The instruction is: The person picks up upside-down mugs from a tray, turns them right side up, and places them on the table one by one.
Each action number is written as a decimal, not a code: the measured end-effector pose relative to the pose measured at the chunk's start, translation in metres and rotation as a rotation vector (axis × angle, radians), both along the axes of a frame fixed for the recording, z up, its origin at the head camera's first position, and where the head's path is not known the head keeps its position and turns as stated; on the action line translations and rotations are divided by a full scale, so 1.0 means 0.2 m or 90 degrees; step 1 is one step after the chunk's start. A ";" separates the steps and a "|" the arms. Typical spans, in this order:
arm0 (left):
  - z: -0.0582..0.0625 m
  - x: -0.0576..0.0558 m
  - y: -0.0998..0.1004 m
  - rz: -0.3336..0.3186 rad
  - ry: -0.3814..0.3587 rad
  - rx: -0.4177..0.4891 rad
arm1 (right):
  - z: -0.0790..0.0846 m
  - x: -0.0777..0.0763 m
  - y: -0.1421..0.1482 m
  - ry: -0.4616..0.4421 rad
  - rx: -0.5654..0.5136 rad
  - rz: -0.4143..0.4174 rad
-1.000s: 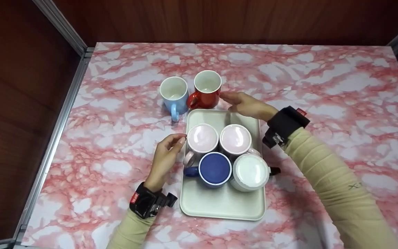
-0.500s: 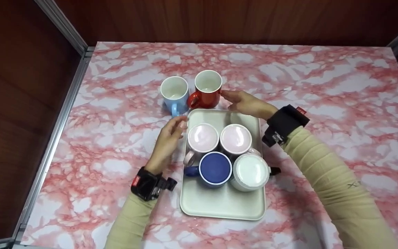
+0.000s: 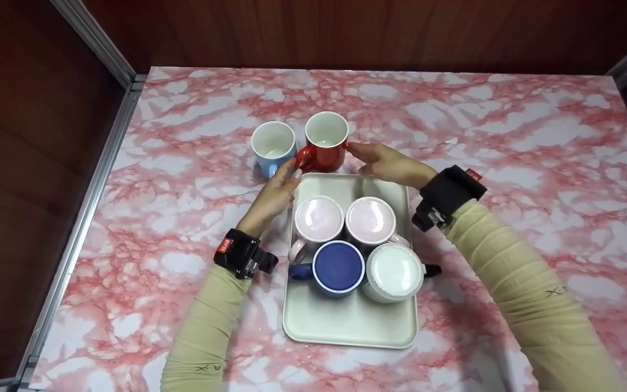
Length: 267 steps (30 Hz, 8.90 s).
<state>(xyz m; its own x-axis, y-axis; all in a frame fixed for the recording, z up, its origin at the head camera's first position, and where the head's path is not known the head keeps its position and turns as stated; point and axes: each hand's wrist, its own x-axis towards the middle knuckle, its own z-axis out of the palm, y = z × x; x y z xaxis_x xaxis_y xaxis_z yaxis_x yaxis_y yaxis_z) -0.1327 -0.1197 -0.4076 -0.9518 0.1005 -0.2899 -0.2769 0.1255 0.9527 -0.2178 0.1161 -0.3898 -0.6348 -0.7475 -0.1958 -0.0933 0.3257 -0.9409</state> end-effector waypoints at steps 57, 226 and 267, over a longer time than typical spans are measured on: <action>-0.02 0.22 -0.09 0.031 0.019 0.038 | 0.15 0.17 0.24 0.094 0.037 0.011; 0.52 0.46 0.42 0.059 0.024 0.504 | 0.30 0.80 0.20 -0.179 -0.469 -0.126; 0.31 -0.19 0.71 0.297 0.059 0.177 | 0.09 0.68 0.49 -0.183 -0.383 -0.400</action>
